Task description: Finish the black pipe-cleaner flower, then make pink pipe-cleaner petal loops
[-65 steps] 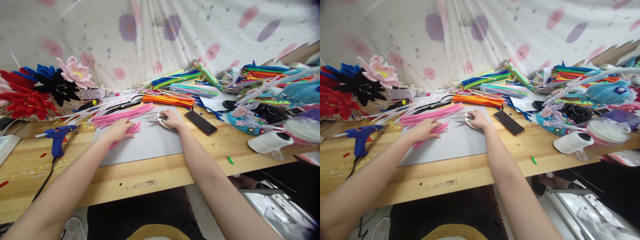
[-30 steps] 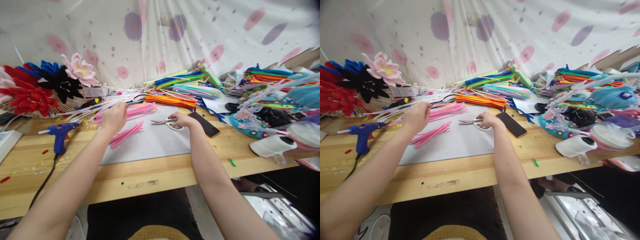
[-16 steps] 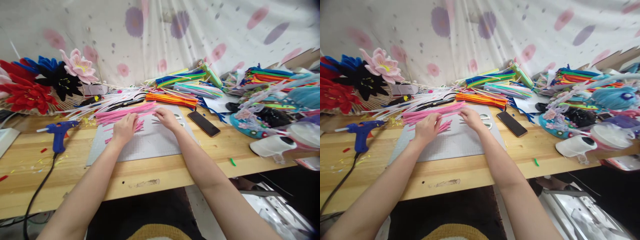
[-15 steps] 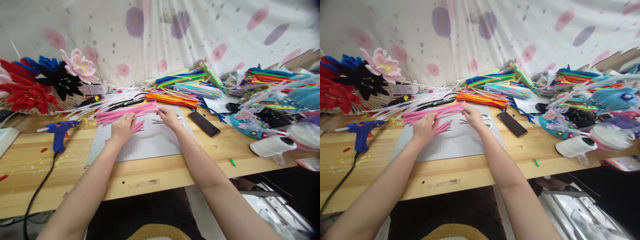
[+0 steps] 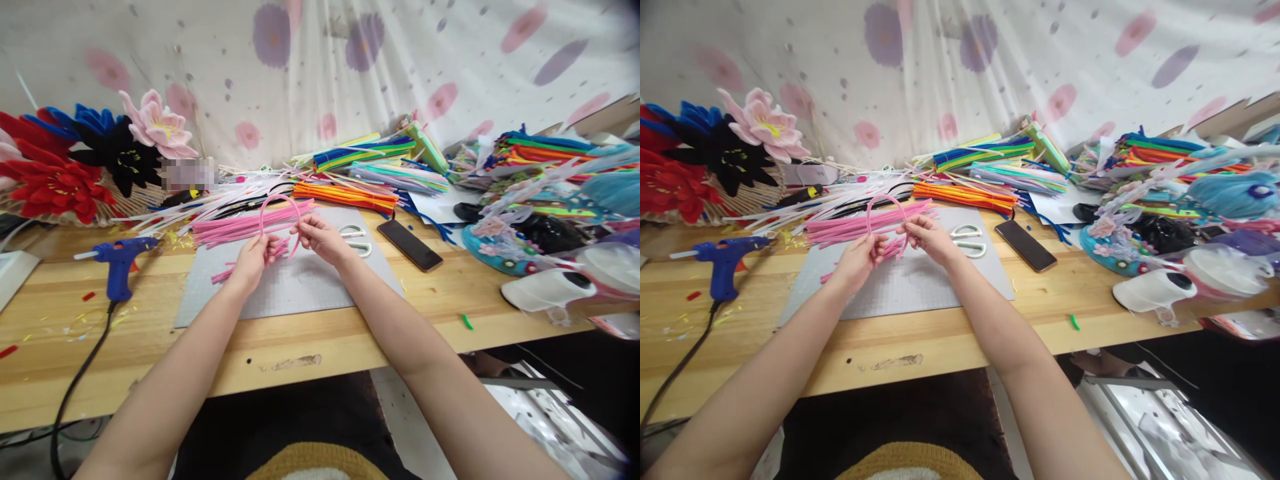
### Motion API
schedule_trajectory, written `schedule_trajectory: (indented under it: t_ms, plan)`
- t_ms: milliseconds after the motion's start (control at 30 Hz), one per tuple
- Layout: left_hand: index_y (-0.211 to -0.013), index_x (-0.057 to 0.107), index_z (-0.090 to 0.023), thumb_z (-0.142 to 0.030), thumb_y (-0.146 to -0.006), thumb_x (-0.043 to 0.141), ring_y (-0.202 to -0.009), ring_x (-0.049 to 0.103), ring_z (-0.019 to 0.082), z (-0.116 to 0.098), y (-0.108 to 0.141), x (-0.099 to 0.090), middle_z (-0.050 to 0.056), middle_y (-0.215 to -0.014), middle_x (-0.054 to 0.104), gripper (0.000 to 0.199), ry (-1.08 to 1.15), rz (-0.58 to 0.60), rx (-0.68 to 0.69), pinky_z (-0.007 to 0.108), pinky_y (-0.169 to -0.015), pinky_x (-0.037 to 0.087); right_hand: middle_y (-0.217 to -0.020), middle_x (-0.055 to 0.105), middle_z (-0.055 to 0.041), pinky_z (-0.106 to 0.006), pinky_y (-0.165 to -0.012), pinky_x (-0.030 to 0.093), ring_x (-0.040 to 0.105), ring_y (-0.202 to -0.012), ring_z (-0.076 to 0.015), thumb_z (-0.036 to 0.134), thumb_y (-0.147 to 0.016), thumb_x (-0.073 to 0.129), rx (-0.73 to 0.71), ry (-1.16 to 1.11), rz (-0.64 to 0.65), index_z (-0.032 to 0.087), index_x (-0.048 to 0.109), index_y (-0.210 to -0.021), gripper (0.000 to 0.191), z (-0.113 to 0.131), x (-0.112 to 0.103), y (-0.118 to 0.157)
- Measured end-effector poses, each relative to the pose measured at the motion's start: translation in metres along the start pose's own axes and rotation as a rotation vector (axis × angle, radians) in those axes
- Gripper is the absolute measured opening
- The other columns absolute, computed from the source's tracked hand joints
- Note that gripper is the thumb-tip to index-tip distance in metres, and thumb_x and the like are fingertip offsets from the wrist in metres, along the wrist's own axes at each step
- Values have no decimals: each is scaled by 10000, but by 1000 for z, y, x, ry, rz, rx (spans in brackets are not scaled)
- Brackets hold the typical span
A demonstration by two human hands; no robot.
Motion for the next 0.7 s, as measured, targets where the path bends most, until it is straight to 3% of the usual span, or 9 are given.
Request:
schedule_trajectory:
  t_ms: [133,367,567,700]
  plan:
    - [-815,532,-136,-225,-892,396,-674,608,107,6,4,10,41,-752,620,180,46,29,-70,251,-646,505,-648,542,53,-180,-455,341,457,-500,-51,424,-667,700,32,59,78,188,523,-764,311,-12,5,-2]
    - [-861,496,-150,-248,-896,408,-549,605,107,10,5,14,27,-709,634,137,-34,108,-121,275,-569,524,-653,505,49,-205,-484,359,444,-531,-67,426,-709,644,-116,351,57,191,516,-753,272,-15,9,-4]
    - [-806,502,-156,-248,-880,439,-450,515,76,13,2,13,-7,-598,563,134,-76,111,-138,200,-465,419,-673,514,41,-205,-517,358,456,-592,-79,361,-728,611,-146,421,75,194,516,-757,195,-17,13,-4]
    - [-805,518,-168,-234,-874,428,-417,382,57,17,-2,8,-44,-550,470,131,-200,159,-86,183,-433,308,-680,518,43,-198,-480,334,440,-561,-76,354,-676,657,-82,310,70,201,527,-807,239,-19,15,-4]
Point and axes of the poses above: each hand's wrist, its own y-axis away from the middle knuckle, its own x-axis out of the palm, z = x × y, the point moved 1 cm from there along -y, towards the middle knuckle
